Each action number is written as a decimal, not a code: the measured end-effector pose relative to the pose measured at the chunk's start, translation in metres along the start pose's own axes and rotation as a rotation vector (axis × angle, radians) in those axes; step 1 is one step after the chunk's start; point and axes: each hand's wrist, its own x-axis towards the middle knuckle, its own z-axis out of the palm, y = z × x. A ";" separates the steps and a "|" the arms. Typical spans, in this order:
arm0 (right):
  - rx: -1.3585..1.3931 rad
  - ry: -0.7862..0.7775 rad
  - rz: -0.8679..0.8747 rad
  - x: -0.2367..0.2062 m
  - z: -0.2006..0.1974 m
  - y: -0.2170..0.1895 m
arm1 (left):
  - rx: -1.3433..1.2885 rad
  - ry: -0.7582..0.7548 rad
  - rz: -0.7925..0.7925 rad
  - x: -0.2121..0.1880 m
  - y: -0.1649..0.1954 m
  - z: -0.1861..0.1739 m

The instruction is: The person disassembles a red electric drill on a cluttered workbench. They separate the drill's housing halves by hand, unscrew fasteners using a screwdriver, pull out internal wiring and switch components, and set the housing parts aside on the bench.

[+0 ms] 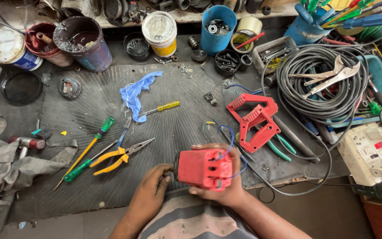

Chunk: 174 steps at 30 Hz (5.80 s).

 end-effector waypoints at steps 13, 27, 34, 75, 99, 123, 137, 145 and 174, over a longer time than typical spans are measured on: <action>-0.440 -0.350 0.069 0.029 -0.019 -0.005 | 0.014 -0.078 0.275 0.008 0.043 -0.017; -0.692 -0.393 0.013 0.035 -0.041 -0.024 | 0.165 -0.112 0.365 0.029 0.039 -0.020; -0.693 -0.049 0.124 0.026 -0.049 -0.015 | 0.874 0.195 0.618 0.029 0.050 -0.015; -1.428 0.023 0.138 0.029 -0.146 -0.024 | 0.830 -0.084 0.276 0.038 0.037 -0.027; -1.492 -0.321 0.041 0.073 -0.184 0.002 | 0.795 0.076 0.452 0.033 0.026 -0.016; 0.371 0.182 0.848 0.012 -0.064 -0.047 | 0.074 0.393 0.574 0.003 0.004 -0.006; 0.190 -0.215 0.715 0.048 -0.007 -0.146 | 0.112 -0.008 0.390 0.001 0.037 -0.022; -0.620 -0.359 0.474 0.049 0.002 -0.165 | 0.050 0.015 0.354 0.007 0.053 -0.016; -1.068 -0.286 0.288 0.018 0.034 -0.166 | -0.006 0.057 0.639 0.016 0.044 -0.005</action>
